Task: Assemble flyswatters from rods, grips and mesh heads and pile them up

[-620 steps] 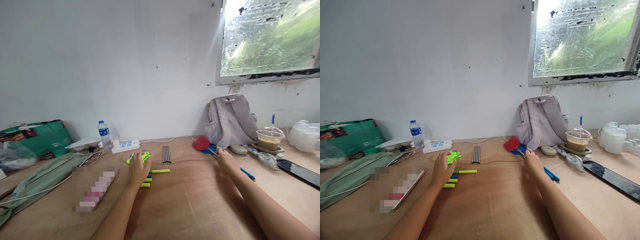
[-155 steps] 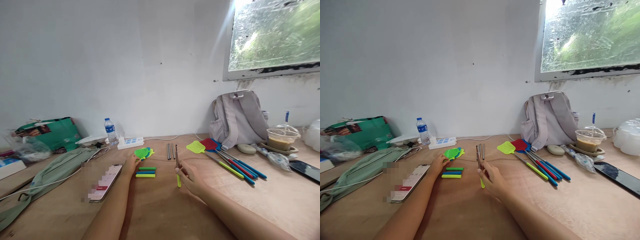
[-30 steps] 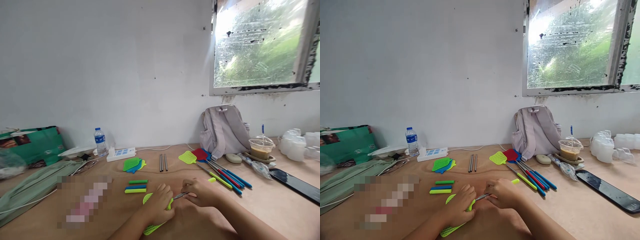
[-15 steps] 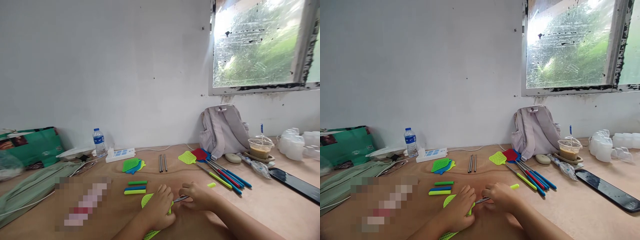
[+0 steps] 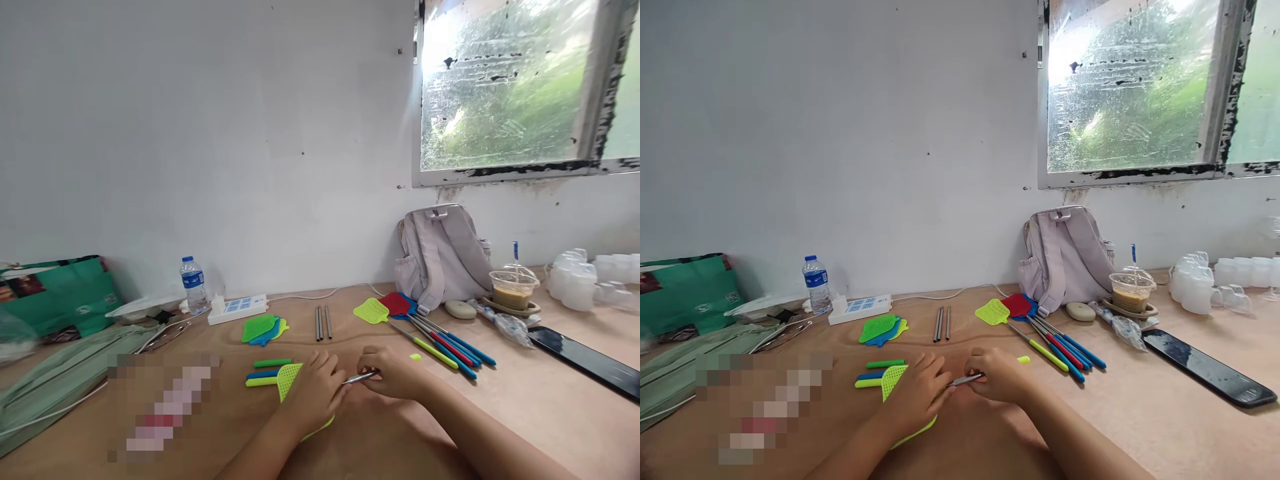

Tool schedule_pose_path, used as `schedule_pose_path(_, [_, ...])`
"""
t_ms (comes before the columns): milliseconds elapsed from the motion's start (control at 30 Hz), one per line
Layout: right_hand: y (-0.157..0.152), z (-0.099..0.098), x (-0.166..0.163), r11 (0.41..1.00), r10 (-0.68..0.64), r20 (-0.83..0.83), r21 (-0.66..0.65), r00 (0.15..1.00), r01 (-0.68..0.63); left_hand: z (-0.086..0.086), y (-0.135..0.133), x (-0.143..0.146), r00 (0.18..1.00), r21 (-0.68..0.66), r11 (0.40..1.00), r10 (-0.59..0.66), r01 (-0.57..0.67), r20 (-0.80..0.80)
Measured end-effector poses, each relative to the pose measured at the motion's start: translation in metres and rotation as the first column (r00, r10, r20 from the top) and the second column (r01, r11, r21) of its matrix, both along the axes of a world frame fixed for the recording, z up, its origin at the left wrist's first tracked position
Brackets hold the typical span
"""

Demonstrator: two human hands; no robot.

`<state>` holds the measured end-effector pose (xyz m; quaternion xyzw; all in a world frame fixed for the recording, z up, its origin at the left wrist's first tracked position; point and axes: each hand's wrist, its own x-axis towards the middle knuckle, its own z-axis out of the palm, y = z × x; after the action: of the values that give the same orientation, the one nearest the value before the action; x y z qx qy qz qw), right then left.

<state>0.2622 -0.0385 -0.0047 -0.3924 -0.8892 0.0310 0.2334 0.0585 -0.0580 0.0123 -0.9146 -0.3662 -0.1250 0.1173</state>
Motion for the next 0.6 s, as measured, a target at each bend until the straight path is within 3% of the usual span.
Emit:
schedule_pose_path(200, [0.001,0.018,0.020,0.988,-0.154,-0.043,0.010,0.987,0.155,0.008,0.020,-0.025,0.995,0.143,0.988,0.051,-0.063,0.085])
schedule_pose_path(300, [0.001,0.020,0.024,0.993,-0.114,-0.121,0.005,0.986,0.116,0.008,0.025,-0.033,0.991,0.190,0.978,0.069,-0.091,0.119])
schedule_pose_path(433, [-0.003,0.020,0.020,0.999,-0.039,-0.216,0.003,0.976,0.041,0.005,0.022,-0.032,0.988,0.151,0.984,0.079,-0.099,0.133])
schedule_pose_path(600, [-0.005,0.018,0.015,0.994,-0.099,-0.322,0.014,0.941,0.110,0.003,0.018,-0.027,0.983,0.111,0.986,0.109,-0.125,0.146])
